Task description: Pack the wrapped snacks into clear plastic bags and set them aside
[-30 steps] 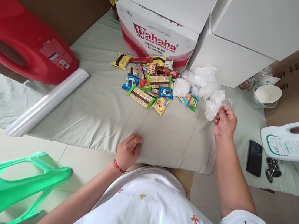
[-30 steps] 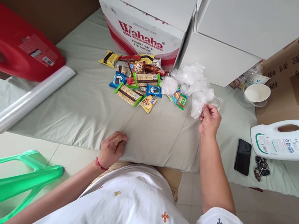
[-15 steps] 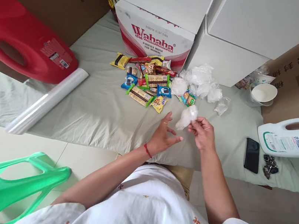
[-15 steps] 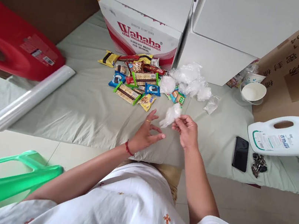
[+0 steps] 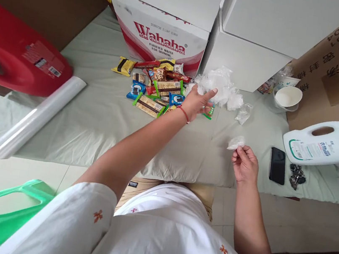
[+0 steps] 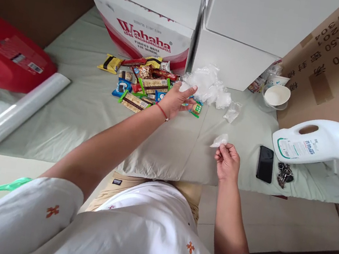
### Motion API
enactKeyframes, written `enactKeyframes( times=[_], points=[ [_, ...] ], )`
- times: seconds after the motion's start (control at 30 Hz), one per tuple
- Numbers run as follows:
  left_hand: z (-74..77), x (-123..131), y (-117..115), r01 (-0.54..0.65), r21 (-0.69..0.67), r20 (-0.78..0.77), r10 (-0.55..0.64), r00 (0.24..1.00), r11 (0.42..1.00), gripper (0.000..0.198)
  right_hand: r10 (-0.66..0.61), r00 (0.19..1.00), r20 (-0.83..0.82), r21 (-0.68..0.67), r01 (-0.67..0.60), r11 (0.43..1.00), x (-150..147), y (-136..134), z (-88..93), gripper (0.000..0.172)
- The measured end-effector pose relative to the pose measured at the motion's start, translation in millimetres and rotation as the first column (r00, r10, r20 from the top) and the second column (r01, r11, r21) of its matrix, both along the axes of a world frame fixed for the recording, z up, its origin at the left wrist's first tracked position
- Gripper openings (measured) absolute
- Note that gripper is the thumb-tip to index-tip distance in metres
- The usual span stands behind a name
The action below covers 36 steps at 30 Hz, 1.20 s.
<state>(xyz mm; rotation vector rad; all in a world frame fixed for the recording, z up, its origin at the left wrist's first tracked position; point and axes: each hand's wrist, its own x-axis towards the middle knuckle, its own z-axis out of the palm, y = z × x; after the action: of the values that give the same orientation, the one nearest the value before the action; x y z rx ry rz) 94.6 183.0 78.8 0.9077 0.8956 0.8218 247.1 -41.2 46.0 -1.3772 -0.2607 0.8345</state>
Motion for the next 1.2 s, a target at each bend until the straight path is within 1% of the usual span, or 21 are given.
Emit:
enactKeyframes(
  times=[0.03,0.07,0.1,0.13,0.17,0.2,0.23,0.3,0.37,0.43,0.5,0.57,0.63,0.73,0.83,0.9,0.93,1.0,1.1,1.13,1.2],
  points=[
    [0.3,1.1,2.3,-0.032,0.045,-0.078,0.036,0.996,0.998,0.07,0.011,1.0,0.018,-0.002,-0.011,1.0,-4.0,-1.6,-1.6,0.047],
    [-2.8,-0.8,-1.2,-0.061,0.118,-0.144,0.078,0.986,0.991,0.069,0.025,0.999,0.046,-0.004,-0.025,1.0,-8.3,-2.8,-3.8,0.044],
    [-8.7,-5.1,-10.0,-0.075,0.196,-0.193,0.113,0.975,0.978,0.062,0.045,0.995,0.084,-0.01,-0.044,0.999,-12.6,-3.5,-6.6,0.041],
    [-16.3,-11.4,-23.3,-0.054,0.254,-0.219,0.112,0.969,0.966,0.049,0.068,0.989,0.13,-0.019,-0.066,0.998,-16.7,-3.5,-9.7,0.038],
    [-24.6,-18.6,-39.6,0.015,0.262,-0.227,0.047,0.973,0.965,0.032,0.094,0.978,0.184,-0.031,-0.09,0.996,-20.6,-3.0,-12.8,0.035],
    [-32.4,-25.9,-57.4,0.114,0.227,-0.219,-0.063,0.974,0.967,0.032,0.127,0.962,0.241,-0.048,-0.118,0.992,-24.4,-1.9,-15.7,0.032],
    [-39.2,-32.2,-75.3,0.219,0.208,-0.194,-0.179,0.965,0.953,0.039,0.172,0.939,0.297,-0.074,-0.158,0.985,-28.1,-0.2,-18.1,0.029],
    [-48.9,-39.7,-105.3,0.275,0.218,-0.147,-0.247,0.958,0.936,0.043,0.294,0.869,0.399,-0.147,-0.255,0.956,-35.6,4.6,-20.7,0.024],
    [-54.7,-41.4,-121.7,0.272,0.229,-0.111,-0.253,0.961,0.935,0.046,0.421,0.767,0.485,-0.229,-0.353,0.907,-43.0,10.5,-20.6,0.021],
    [-58.9,-42.7,-123.9,0.231,0.194,-0.07,-0.221,0.973,0.953,0.049,0.496,0.671,0.55,-0.281,-0.411,0.867,-48.9,16.1,-19.9,0.021],
    [-62.6,-47.8,-117.7,0.162,0.103,-0.011,-0.162,0.987,0.981,0.051,0.515,0.637,0.574,-0.293,-0.427,0.855,-51.9,20.0,-20.9,0.022],
    [-65.2,-56.3,-109.6,0.104,-0.001,0.044,-0.104,0.994,0.995,0.051,0.504,0.679,0.533,-0.271,-0.428,0.862,-51.6,21.5,-24.1,0.024],
    [-66.8,-65.0,-103.6,0.068,-0.073,0.079,-0.063,0.995,0.995,0.051,0.457,0.772,0.442,-0.212,-0.405,0.889,-48.8,20.5,-28.0,0.027],
    [-68.6,-73.1,-100.8,0.053,-0.129,0.108,-0.039,0.993,0.99,0.051,0.351,0.906,0.237,-0.111,-0.334,0.936,-43.2,16.5,-30.5,0.032],
    [-70.5,-74.0,-103.6,0.064,-0.163,0.146,-0.04,0.988,0.985,0.05,0.325,0.944,0.045,-0.075,-0.322,0.944,-38.6,13.3,-30.1,0.034],
    [-70.6,-72.9,-106.0,0.061,-0.179,0.179,-0.028,0.983,0.982,0.049,0.34,0.94,0.026,-0.084,-0.337,0.938,-35.6,12.7,-30.7,0.035],
    [-69.8,-72.6,-106.8,0.059,-0.185,0.198,-0.022,0.98,0.981,0.049,0.343,0.937,0.066,-0.094,-0.336,0.937,-33.6,12.8,-31.3,0.035],
    [-66.8,-73.2,-107.5,0.069,-0.193,0.238,-0.021,0.971,0.979,0.048,0.315,0.92,0.231,-0.119,-0.295,0.948,-28.5,13.5,-31.8,0.037],
    [-59.6,-76.8,-106.4,0.104,-0.203,0.275,-0.045,0.96,0.974,0.047,0.237,0.828,0.508,-0.111,-0.209,0.971,-19.3,15.9,-27.5,0.046],
    [-57.1,-78.1,-106.0,0.113,-0.205,0.28,-0.053,0.959,0.972,0.046,0.235,0.79,0.566,-0.101,-0.217,0.971,-16.9,17.2,-24.8,0.048],
    [-53.3,-80.3,-105.7,0.13,-0.207,0.286,-0.067,0.956,0.97,0.046,0.301,0.71,0.636,-0.111,-0.302,0.947,-14.7,21.2,-19.1,0.052]
  ],
)
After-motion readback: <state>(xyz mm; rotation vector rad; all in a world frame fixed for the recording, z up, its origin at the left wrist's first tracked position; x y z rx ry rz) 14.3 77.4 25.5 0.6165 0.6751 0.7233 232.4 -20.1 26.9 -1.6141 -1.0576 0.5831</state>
